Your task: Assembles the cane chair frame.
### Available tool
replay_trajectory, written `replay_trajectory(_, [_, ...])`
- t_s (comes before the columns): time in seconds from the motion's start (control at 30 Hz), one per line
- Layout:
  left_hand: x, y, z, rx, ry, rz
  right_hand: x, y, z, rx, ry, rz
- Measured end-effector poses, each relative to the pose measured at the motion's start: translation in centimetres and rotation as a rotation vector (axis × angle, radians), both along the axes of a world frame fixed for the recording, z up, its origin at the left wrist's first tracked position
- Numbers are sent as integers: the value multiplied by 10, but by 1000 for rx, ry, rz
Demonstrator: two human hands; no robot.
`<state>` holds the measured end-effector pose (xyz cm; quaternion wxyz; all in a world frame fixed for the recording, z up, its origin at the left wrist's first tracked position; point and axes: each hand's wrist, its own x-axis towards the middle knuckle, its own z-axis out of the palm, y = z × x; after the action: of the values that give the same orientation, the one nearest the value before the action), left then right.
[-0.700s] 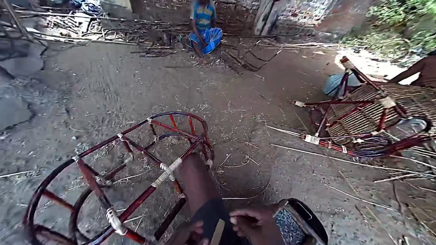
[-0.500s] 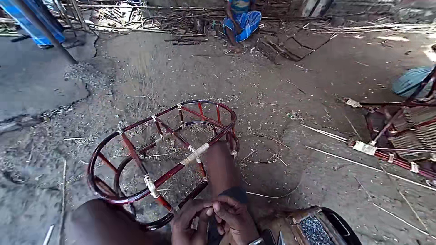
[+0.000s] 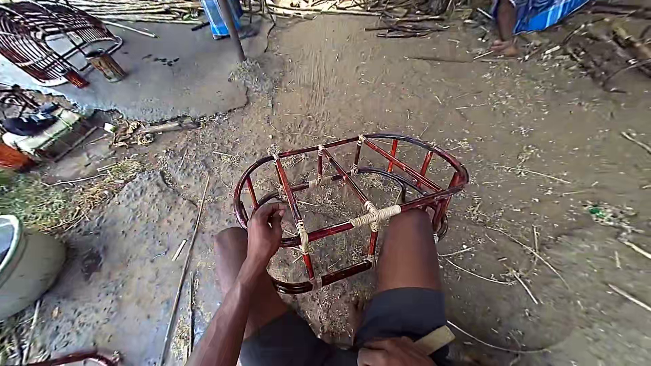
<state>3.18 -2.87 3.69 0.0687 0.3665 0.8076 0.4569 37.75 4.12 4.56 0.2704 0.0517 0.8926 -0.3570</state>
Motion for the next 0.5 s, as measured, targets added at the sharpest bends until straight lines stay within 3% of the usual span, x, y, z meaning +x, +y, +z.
replay_trajectory(0.1, [-8, 16, -15, -141, -35, -136, 16, 18, 17, 96, 220, -147])
replay_trajectory(0.17, [-5, 20, -27, -187, -68, -171, 25, 33, 23, 66, 295, -352])
replay_trajectory(0.3, [-5, 24, -33, -202, -54, -163, 31, 42, 16, -177, 494, -790])
replay_trajectory(0.43, [-4, 24, -34, -226, -45, -136, 16, 33, 29, -702, 610, -928])
replay_trajectory(0.5, [-3, 22, -35, -223, -37, -112, 9, 19, 14, -731, 590, -1073])
